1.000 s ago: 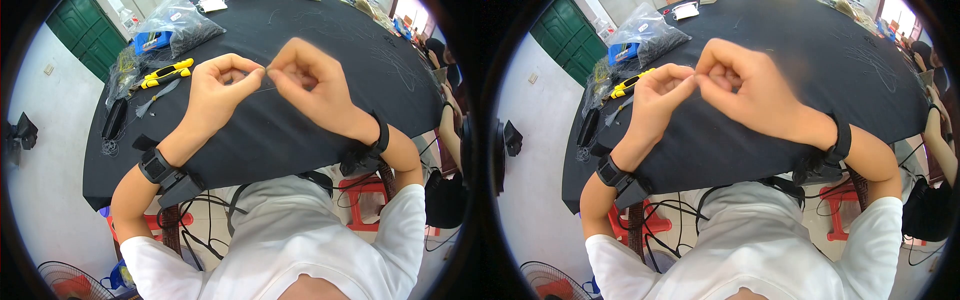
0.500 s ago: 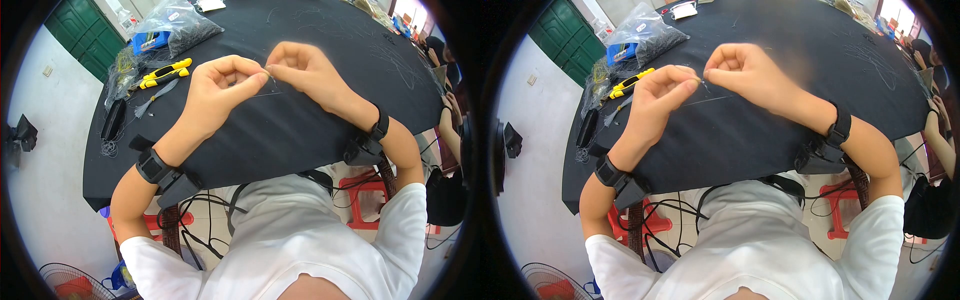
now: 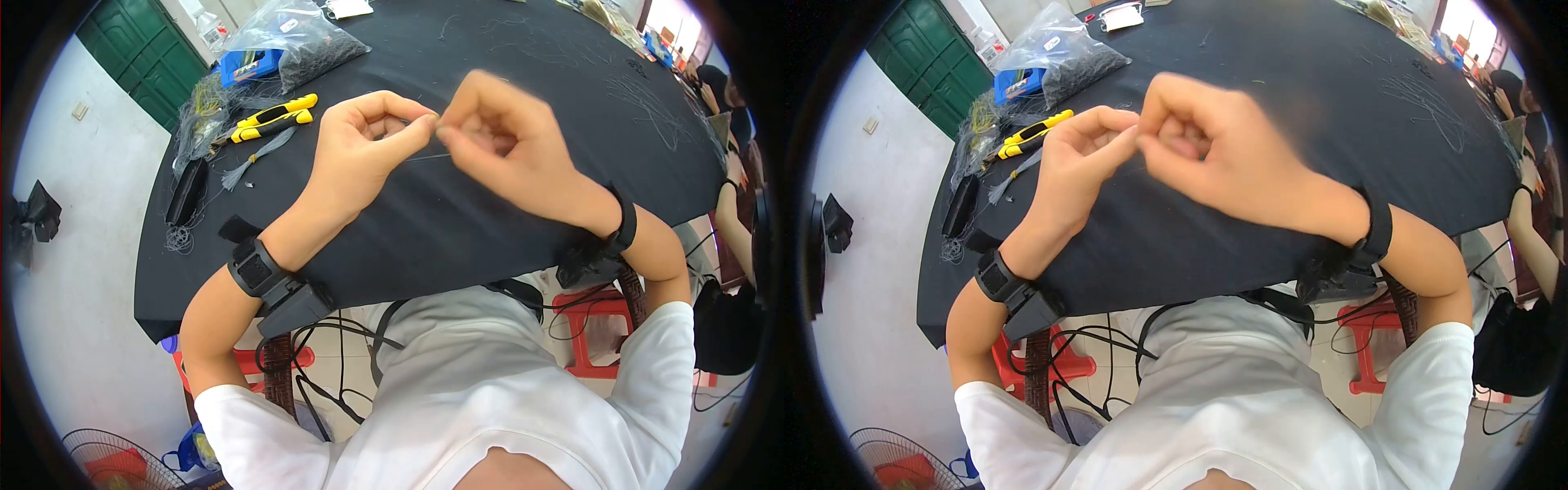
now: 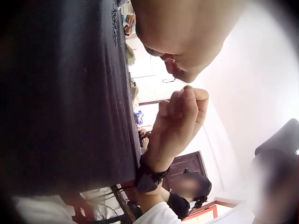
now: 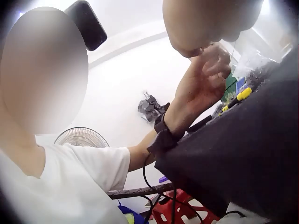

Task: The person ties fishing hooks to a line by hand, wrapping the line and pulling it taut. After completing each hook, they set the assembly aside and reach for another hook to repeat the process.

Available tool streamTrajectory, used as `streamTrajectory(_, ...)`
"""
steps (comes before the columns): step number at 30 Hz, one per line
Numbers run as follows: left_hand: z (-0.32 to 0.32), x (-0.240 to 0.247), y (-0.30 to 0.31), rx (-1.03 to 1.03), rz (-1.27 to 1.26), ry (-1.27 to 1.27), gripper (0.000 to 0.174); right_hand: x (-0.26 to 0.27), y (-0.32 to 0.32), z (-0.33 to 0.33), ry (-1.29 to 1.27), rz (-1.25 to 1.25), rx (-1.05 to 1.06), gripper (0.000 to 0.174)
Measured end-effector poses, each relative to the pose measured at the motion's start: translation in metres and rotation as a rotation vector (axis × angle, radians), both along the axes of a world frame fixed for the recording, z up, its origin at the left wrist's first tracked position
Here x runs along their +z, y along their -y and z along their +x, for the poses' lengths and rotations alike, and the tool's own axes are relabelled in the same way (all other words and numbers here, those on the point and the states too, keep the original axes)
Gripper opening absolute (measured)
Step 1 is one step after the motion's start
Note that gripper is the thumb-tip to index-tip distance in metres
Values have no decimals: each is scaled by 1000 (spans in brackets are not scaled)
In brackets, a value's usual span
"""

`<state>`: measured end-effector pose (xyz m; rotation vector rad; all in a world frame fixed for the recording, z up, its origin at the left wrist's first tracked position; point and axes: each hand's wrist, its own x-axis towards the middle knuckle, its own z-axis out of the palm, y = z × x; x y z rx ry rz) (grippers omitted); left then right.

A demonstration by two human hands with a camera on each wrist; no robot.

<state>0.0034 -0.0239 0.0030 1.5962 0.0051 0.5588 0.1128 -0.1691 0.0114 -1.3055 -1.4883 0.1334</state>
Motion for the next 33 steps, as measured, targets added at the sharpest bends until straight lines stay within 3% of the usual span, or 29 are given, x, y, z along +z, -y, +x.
streamTrajectory(6, 2, 0, 6, -75, 58, 32, 11, 8, -10, 24, 28, 91, -41, 10)
streamTrajectory(10, -3, 8, 4, -113, -47, 16, 11, 0, -12, 33, -194, -204, 96, 10)
streamTrajectory(17, 3, -3, -8, 30, -153, -61, 13, -19, -14, 18, -322, -306, 252, 9)
streamTrajectory(24, 2, -1, 0, 18, -89, -54, 12, 0, -1, 4, 118, -52, 27, 9)
streamTrajectory(29, 0, 1, 4, -95, 2, -46, 10, 12, -5, 21, 172, 75, -34, 8)
streamTrajectory(33, 4, -5, 2, -110, 106, 47, 9, 7, -13, 37, 90, -20, 35, 11)
